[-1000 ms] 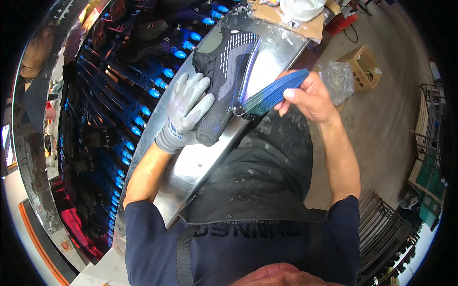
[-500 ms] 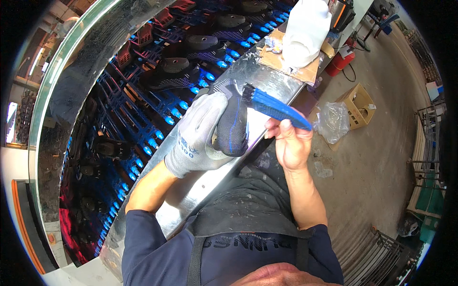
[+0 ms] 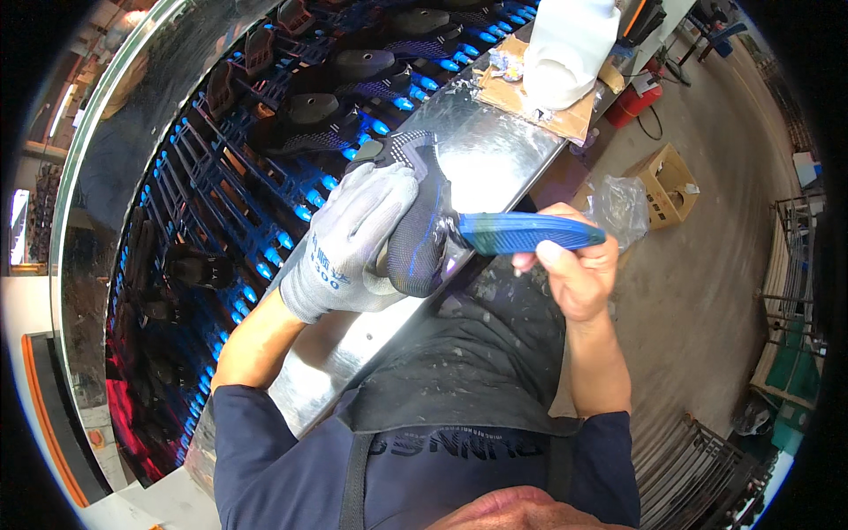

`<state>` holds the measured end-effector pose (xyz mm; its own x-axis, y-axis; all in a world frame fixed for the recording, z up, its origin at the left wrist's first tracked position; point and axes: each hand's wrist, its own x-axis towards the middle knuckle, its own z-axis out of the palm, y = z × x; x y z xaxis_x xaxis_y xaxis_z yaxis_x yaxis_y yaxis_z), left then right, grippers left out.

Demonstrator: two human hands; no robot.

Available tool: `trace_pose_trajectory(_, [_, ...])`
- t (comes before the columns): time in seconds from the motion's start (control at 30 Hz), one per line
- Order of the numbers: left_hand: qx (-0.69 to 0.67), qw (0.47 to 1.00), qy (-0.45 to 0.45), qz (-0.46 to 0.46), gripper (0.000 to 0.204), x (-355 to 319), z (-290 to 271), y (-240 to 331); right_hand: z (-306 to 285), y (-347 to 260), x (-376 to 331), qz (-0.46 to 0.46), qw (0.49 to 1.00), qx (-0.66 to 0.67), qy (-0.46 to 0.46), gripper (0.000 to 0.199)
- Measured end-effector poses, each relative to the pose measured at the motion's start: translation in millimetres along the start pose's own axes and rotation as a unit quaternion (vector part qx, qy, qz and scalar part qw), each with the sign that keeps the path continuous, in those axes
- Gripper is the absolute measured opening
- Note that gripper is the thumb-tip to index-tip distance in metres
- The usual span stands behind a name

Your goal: The person applies a white adhesive to the sole of a black sneaker using a blue plastic spreader. The person repeatedly dips the spreader into a container of glue and spreads it evenly across the shoe sole, then places the shoe on a metal workbench.

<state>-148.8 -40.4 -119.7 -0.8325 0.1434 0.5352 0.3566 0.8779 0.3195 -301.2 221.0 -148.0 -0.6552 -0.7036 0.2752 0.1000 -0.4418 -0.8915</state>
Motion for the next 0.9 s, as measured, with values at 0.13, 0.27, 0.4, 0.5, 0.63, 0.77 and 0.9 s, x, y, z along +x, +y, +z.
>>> trace_pose_trajectory(0.13, [0.000, 0.999, -0.031, -0.008, 0.089, 1, -4, 3, -11, -13, 24, 0.055, 0.996, -0.055, 0.047, 0.023])
trace_pose_trajectory(0.27, [-0.004, 0.999, -0.035, 0.004, 0.087, 8, -5, 1, -18, -10, 33, 0.071, 0.997, -0.031, -0.003, 0.019])
trace_pose_trajectory(0.4, [-0.001, 1.000, -0.031, -0.001, 0.085, 10, -6, 1, -7, -23, 30, 0.043, 0.998, -0.022, -0.035, 0.016])
trace_pose_trajectory(0.5, [-0.001, 1.000, -0.017, -0.001, 0.084, 12, -5, 0, -2, -35, 29, 0.009, 0.996, -0.059, -0.066, 0.015])
trace_pose_trajectory(0.63, [0.003, 1.000, -0.010, 0.007, 0.083, 18, -4, -2, 6, -49, 27, -0.059, 0.979, -0.167, -0.099, 0.017])
trace_pose_trajectory(0.77, [0.008, 1.000, -0.016, 0.005, 0.083, 23, -5, -2, 3, -58, 25, -0.130, 0.949, -0.245, -0.151, 0.021])
trace_pose_trajectory(0.9, [0.006, 1.000, -0.019, 0.014, 0.087, 35, -6, -4, -2, -60, 30, -0.031, 0.991, -0.128, -0.039, 0.016])
